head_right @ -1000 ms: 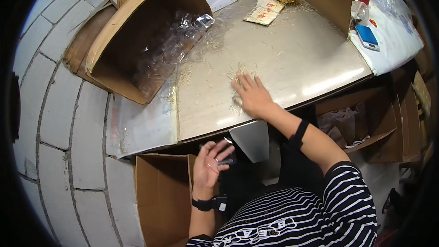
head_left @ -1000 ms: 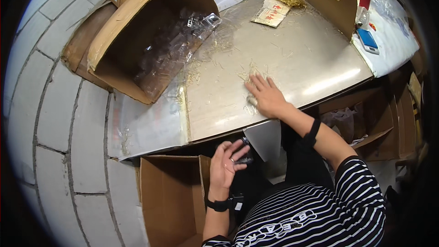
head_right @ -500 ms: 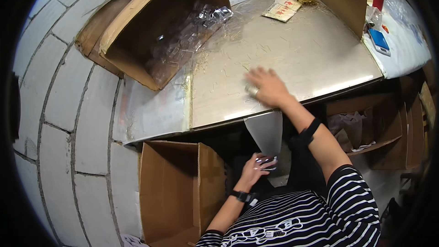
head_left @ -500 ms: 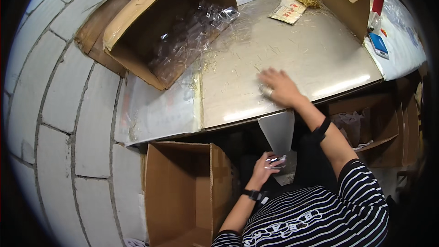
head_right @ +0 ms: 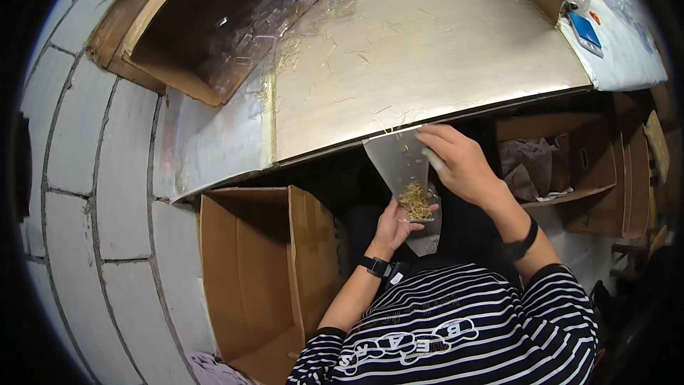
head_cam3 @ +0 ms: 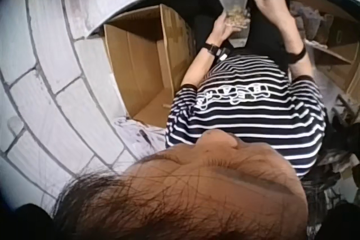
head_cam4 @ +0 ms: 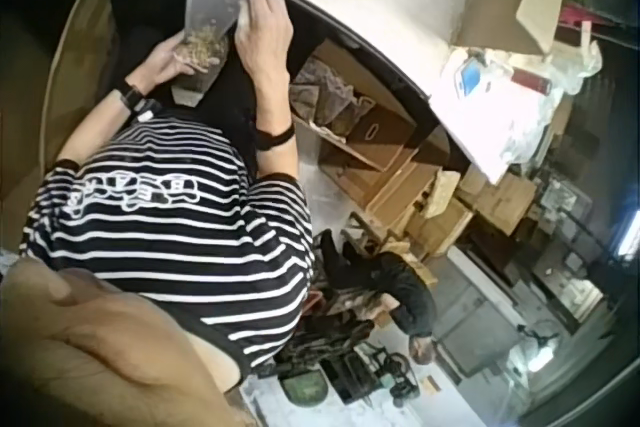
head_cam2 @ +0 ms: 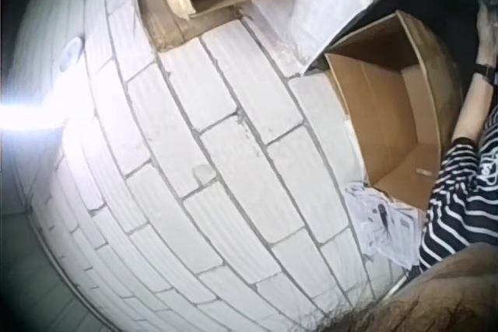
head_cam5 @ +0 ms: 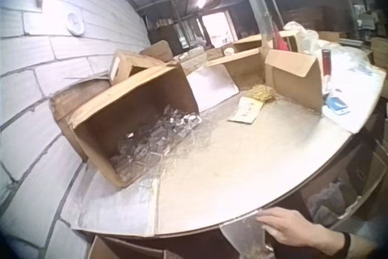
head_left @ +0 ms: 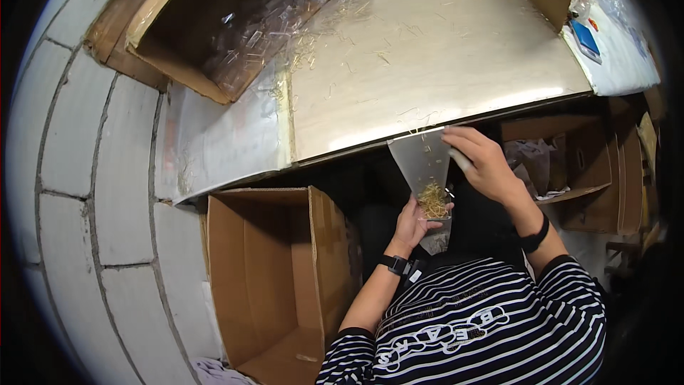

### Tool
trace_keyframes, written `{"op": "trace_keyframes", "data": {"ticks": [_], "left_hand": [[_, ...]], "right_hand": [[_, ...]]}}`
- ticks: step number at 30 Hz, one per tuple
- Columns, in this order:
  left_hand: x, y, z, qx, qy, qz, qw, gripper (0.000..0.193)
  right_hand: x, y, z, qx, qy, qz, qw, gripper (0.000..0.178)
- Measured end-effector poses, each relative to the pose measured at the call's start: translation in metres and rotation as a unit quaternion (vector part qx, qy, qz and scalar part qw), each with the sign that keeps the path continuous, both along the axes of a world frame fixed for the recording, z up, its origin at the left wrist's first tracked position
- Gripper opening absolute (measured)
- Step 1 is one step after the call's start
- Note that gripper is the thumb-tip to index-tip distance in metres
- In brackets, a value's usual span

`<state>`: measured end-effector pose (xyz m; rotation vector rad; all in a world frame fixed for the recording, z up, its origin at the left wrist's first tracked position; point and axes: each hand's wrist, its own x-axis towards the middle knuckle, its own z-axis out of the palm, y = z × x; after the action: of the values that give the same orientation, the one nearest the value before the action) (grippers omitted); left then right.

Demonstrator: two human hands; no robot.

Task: The person repeatedly scoops small yellow items from a table into clear plastic bags and places them into a cardboard box. The person also handles a larger bag of the same items, pouring them onto the table to replenish the supply.

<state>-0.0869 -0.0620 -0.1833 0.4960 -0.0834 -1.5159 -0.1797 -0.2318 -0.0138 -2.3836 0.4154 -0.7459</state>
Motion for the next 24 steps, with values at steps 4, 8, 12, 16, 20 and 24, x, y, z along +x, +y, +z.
{"op": "trace_keyframes", "data": {"ticks": [4, 8, 12, 16, 20, 24], "left_hand": [[0.003, 0.003, 0.008, 0.019, -0.025, -0.002, 1.000, 0.057], [-0.003, 0.007, 0.005, 0.096, -0.083, 0.028, 0.991, 0.053], [-0.004, 0.007, 0.002, 0.090, -0.089, 0.074, 0.989, 0.046], [-0.006, 0.009, 0.004, 0.102, -0.116, 0.086, 0.984, 0.043], [-0.008, 0.008, -0.006, 0.118, -0.126, 0.096, 0.980, 0.042], [-0.009, 0.015, -0.025, 0.161, -0.106, 0.071, 0.979, 0.039]], "right_hand": [[-0.031, 0.011, -0.013, 0.104, 0.029, 0.032, 0.994, 0.023], [-0.029, 0.027, -0.031, 0.163, 0.024, 0.061, 0.984, 0.031], [-0.019, 0.045, -0.061, 0.077, 0.164, 0.179, 0.967, 0.040], [-0.016, 0.052, -0.061, 0.034, 0.127, 0.114, 0.985, 0.035], [-0.015, 0.058, -0.081, 0.050, 0.167, 0.165, 0.971, 0.031], [-0.012, 0.067, -0.093, 0.122, 0.198, 0.223, 0.947, 0.032]]}}
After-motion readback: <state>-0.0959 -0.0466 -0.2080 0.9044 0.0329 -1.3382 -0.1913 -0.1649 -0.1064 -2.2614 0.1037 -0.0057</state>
